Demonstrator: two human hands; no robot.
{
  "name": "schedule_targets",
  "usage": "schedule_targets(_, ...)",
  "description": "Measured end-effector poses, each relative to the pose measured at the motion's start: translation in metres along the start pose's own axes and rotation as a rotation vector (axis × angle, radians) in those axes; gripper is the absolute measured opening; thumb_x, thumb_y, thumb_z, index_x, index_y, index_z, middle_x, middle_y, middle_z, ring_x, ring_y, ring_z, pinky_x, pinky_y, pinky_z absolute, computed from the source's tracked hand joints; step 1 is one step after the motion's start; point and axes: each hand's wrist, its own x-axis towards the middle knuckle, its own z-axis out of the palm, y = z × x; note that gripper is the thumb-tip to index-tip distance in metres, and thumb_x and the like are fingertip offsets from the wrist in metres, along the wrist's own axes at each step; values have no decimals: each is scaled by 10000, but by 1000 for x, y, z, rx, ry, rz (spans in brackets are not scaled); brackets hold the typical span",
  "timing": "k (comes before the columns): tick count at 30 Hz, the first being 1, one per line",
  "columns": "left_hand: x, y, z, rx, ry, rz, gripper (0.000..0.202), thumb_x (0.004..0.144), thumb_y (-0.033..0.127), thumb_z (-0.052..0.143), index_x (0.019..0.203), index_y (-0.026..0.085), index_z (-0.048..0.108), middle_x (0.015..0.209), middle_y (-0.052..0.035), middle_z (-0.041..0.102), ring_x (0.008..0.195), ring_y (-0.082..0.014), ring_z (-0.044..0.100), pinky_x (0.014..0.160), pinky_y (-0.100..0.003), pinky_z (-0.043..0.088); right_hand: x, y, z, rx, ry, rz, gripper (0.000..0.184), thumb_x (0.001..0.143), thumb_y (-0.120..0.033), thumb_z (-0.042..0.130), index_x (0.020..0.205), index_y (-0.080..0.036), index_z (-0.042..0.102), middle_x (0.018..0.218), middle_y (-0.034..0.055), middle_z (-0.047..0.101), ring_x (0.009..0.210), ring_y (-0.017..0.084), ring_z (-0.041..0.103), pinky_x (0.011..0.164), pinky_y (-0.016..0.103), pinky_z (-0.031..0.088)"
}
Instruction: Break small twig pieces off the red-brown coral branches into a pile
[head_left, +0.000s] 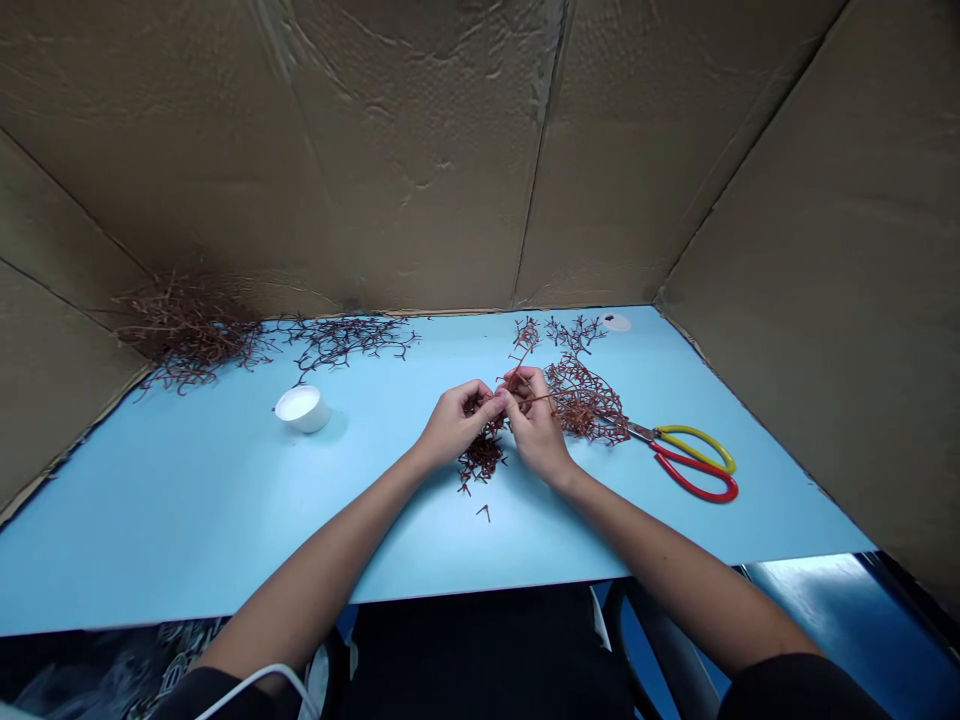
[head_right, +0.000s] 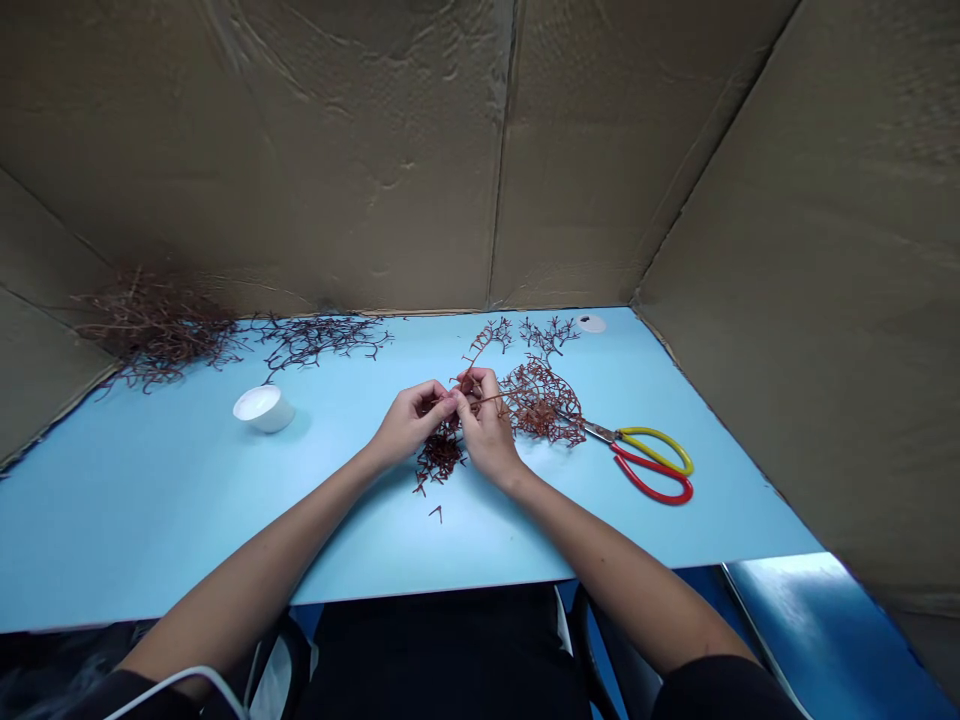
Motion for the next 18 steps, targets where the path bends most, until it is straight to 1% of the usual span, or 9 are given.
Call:
schedule_targets(2,0,4,-5,106,-40,37,400,990,548,652,840,180,597,752,8,612,684,-142,517,667,-270,397,1,0,0,18,4,5,234,970,-395,715,1096,-288,550,1036,18,654,863,166,642,773,314,554)
schedule_targets(4,0,8,-10,224,-103,56,366,1036,496,583,850,181,603,782,-5,639,706,-150,524,688,-279,388,1,0,0,17,-6,11,230,976,-422,702,1082,-288,548,979,7,642,800,161,620,713,307,544)
schedule_targets(7,1,11,-15,329,-210,46,363,1061,461,522,847,182,613,792,-14,649,714,-162,520,692,-288,376,-1,-2,2,-27,-3,3,237,969,-446,702,1044,-281,549,923,1,635,754,160,595,668,304,519)
schedule_targets(9,1,11,-17,300,-240,32,385,1055,481,520,826,184,606,769,-8,622,704,-163,502,677,-286,366,-1,-3,1,-66,-3,1,236,964,-446,704,1037,-275,558,915,2,640,745,159,599,668,306,506)
schedule_targets(11,2,11,-18,229,-243,31,421,1044,522,531,802,184,600,757,-4,603,705,-163,498,680,-283,375,1,-5,-1,-93,-25,11,234,966,-450,699,1035,-271,565,854,-15,627,699,150,586,645,298,480)
schedule_targets(13,2,10,-17,157,-240,30,459,1038,571,528,808,182,612,743,-1,589,693,-160,489,677,-280,383,5,-8,-4,-72,-107,71,265,957,-487,697,1017,-270,558,730,-55,576,599,134,522,568,275,416)
schedule_targets(15,2,11,-14,84,-223,21,491,1026,622,533,830,180,619,712,9,556,645,-147,442,630,-272,364,10,-13,-8,20,-220,176,327,933,-539,711,989,-265,541,642,-90,517,521,113,431,502,250,322)
schedule_targets(18,1,14,-10,-76,-214,-32,532,982,694,582,822,187,575,644,51,441,549,-111,324,529,-250,277,15,-21,-12,202,-346,299,421,870,-567,784,993,-250,536,640,-101,525,488,79,344,482,227,224)
